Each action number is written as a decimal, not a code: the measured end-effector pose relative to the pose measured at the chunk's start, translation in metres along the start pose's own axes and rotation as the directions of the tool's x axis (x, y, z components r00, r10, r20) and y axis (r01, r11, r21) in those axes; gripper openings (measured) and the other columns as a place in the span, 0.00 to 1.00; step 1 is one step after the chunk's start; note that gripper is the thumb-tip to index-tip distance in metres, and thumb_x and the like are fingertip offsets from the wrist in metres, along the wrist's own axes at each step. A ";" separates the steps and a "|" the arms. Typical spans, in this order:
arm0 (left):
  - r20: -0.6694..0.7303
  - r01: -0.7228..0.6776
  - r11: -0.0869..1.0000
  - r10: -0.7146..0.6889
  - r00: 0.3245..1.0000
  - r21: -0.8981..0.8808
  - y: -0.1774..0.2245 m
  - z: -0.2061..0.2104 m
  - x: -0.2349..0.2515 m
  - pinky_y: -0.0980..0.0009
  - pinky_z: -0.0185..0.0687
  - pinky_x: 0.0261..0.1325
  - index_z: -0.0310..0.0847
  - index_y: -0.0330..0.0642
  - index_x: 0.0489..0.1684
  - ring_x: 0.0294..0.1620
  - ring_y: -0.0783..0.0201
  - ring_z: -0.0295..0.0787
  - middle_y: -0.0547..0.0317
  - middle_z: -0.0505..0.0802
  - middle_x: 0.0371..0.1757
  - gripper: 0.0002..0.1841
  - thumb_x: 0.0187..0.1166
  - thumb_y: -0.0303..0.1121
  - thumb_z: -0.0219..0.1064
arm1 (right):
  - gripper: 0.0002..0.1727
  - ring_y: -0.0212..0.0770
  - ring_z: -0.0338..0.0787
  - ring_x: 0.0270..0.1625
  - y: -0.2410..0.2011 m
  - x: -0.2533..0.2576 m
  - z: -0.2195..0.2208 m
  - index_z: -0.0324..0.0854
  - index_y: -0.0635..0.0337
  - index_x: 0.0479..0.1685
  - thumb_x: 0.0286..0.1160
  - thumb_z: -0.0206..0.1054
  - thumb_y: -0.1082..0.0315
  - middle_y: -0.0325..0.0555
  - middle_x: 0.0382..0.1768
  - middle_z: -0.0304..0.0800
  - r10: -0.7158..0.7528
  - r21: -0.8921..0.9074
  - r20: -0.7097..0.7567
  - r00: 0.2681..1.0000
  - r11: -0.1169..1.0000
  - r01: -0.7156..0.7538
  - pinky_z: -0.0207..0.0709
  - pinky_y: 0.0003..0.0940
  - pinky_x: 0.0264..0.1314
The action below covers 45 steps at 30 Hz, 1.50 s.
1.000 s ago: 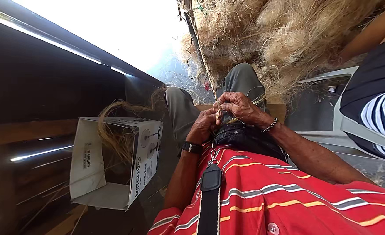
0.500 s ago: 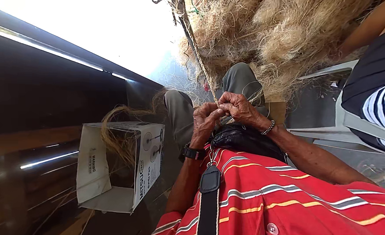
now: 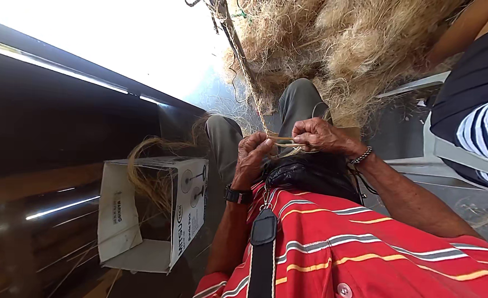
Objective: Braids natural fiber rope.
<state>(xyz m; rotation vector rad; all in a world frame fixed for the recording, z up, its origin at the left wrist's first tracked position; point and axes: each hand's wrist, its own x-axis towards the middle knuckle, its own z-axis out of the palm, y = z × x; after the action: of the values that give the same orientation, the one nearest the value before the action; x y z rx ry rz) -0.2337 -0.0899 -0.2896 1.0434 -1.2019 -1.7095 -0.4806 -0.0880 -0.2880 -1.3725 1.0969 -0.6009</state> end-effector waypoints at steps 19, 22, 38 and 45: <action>0.107 -0.139 0.939 0.181 0.978 -0.316 0.026 0.013 0.009 0.74 0.83 0.32 0.87 0.44 0.40 0.28 0.71 0.83 0.56 0.92 0.45 0.03 0.80 0.29 0.67 | 0.13 0.65 0.88 0.42 0.076 -0.081 -0.084 0.84 0.68 0.50 0.83 0.68 0.65 0.66 0.43 0.88 0.184 -0.263 -0.637 0.749 0.862 -0.435 0.78 0.71 0.47; 0.080 -0.168 0.979 0.177 0.981 -0.114 0.025 0.017 0.008 0.75 0.82 0.30 0.87 0.41 0.41 0.26 0.72 0.83 0.56 0.93 0.44 0.05 0.82 0.27 0.65 | 0.16 0.46 0.89 0.41 0.025 -0.087 -0.070 0.81 0.62 0.56 0.81 0.70 0.59 0.54 0.45 0.88 -0.010 -0.277 -0.640 0.768 0.935 -0.219 0.84 0.48 0.46; 0.048 -0.068 0.993 0.064 0.997 0.092 0.014 0.017 0.004 0.76 0.84 0.30 0.86 0.37 0.37 0.22 0.73 0.84 0.63 0.90 0.23 0.08 0.84 0.23 0.62 | 0.03 0.30 0.67 0.12 -0.051 0.000 0.044 0.85 0.61 0.37 0.69 0.70 0.77 0.38 0.13 0.74 -0.130 -0.014 -0.326 0.936 0.991 0.133 0.61 0.24 0.13; 0.081 0.000 0.999 0.004 0.997 -0.045 0.008 0.004 -0.003 0.73 0.84 0.32 0.86 0.38 0.36 0.22 0.70 0.84 0.61 0.88 0.23 0.08 0.85 0.26 0.61 | 0.06 0.30 0.75 0.17 -0.050 0.004 0.040 0.88 0.60 0.33 0.76 0.67 0.76 0.40 0.20 0.84 -0.107 -0.016 -0.225 0.969 0.994 0.106 0.67 0.24 0.18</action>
<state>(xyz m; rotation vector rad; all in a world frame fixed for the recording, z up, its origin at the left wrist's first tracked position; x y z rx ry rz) -0.2357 -0.0880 -0.2803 0.9539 -1.2092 -1.7835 -0.4317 -0.0815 -0.2468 -1.3979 1.2102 -0.8497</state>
